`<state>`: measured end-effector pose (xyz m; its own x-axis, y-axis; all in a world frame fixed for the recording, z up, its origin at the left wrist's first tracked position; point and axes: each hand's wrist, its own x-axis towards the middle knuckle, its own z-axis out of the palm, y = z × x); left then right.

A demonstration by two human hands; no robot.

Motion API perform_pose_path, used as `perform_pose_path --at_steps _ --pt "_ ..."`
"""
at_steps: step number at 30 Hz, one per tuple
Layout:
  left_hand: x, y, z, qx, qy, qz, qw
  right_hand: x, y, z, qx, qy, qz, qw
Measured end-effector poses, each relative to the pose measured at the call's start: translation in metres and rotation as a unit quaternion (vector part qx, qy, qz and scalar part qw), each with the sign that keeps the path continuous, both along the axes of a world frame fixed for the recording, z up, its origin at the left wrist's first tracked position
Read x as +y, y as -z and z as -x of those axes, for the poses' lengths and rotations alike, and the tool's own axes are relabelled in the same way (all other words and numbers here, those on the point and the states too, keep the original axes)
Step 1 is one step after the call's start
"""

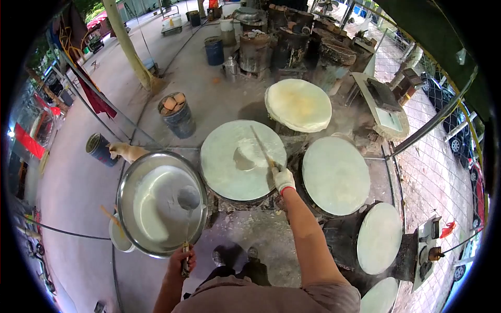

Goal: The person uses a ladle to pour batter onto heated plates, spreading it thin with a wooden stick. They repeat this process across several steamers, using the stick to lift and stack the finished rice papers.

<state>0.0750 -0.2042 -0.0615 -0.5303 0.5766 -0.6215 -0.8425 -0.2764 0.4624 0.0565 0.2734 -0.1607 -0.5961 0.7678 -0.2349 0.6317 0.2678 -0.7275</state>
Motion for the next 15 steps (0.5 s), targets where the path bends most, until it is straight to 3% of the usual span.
perform_pose_path --at_steps 2,4,5,8,9,10,12,15 --pt "0.005 0.003 -0.008 -0.025 -0.011 -0.004 1.000 0.002 0.028 -0.016 -0.021 -0.094 -0.005 0.995" --pt "0.010 0.007 -0.013 -0.045 -0.025 -0.016 0.999 -0.011 0.032 -0.051 0.045 -0.169 0.104 0.979" --pt "0.011 0.008 -0.016 -0.047 -0.024 -0.017 0.998 -0.015 0.039 -0.065 0.067 -0.182 0.130 0.972" --pt "0.018 0.008 -0.021 -0.039 -0.018 0.009 0.999 -0.003 -0.025 -0.067 0.045 -0.200 0.150 0.967" --pt "0.022 0.007 -0.021 -0.029 -0.008 0.032 0.999 0.011 -0.006 -0.053 0.002 -0.169 0.074 0.983" --pt "0.026 0.009 -0.020 -0.029 -0.011 0.034 0.999 0.021 0.018 -0.036 0.104 -0.120 0.170 0.973" --pt "0.039 0.012 -0.015 -0.006 0.017 0.064 0.998 0.027 0.009 -0.016 0.038 -0.126 0.094 0.987" --pt "0.072 0.006 0.002 0.045 0.082 0.126 0.988 0.007 0.008 -0.041 0.093 -0.212 0.157 0.960"
